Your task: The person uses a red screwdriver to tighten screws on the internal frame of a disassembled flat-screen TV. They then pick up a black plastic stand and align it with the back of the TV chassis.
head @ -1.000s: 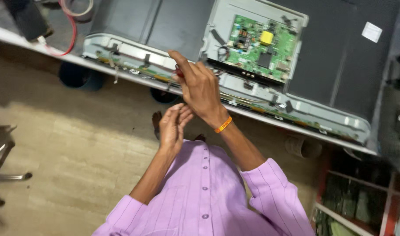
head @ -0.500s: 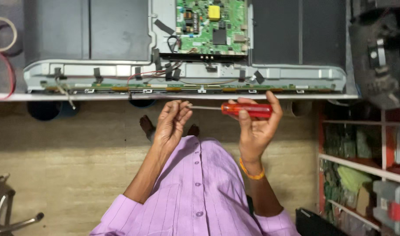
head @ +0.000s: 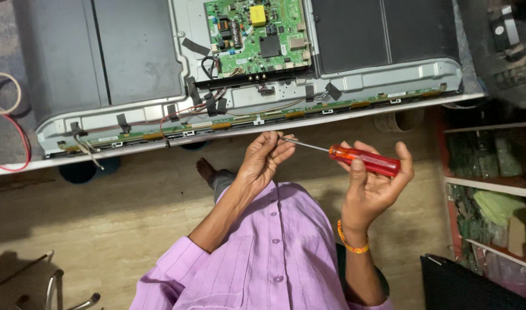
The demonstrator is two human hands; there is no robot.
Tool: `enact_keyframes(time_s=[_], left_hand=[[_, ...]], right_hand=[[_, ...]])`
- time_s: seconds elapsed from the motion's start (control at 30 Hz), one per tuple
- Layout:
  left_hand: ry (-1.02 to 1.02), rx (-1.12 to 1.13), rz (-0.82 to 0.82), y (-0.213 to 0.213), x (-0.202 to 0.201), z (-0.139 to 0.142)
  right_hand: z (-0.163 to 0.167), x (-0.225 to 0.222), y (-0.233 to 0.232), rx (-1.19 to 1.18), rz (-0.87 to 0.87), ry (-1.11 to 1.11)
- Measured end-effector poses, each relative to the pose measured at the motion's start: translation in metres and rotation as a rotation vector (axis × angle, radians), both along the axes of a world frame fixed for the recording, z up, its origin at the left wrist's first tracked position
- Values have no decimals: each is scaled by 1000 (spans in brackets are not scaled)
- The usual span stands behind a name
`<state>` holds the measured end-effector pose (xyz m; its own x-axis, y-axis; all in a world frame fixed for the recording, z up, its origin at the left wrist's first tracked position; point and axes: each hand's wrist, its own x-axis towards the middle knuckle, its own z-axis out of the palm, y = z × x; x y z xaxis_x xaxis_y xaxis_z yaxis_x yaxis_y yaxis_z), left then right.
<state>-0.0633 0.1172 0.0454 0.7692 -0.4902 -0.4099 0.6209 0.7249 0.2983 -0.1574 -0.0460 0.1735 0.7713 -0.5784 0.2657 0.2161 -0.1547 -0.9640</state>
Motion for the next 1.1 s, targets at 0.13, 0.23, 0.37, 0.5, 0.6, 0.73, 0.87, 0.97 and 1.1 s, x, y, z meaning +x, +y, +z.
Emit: enact_keyframes(time_s=[0.13, 0.23, 0.37, 0.5, 0.6, 0.73, 0.87, 0.97, 1.1], left_hand=[[-14, 6, -24, -4, 4, -3], [3, 59, -40, -4, 5, -5], [-10, 143, -82, -10, 6, -5], [-79, 154, -132, -25, 10, 4], [-124, 191, -178, -40, 13, 14], [-157, 504, -327, -46, 11, 4], [-744, 1288, -652, -13, 0, -34], [-790, 1614, -1141, 23, -10, -60], [-553, 1455, -1427, 44, -17, -70]], right_hand=[[-3, 2, -4, 26, -14, 4], [-3, 3, -10, -17, 49, 19], [-3, 4, -28, -12, 292, 20], [-15, 8, -41, -44, 121, 45], [-25, 12, -53, -68, 57, 34], [-32, 26, -83, -251, 25, 38], [-37, 44, -107, -396, 35, 47], [-39, 56, -113, -488, 49, 82], [-37, 64, -112, -604, 100, 113]])
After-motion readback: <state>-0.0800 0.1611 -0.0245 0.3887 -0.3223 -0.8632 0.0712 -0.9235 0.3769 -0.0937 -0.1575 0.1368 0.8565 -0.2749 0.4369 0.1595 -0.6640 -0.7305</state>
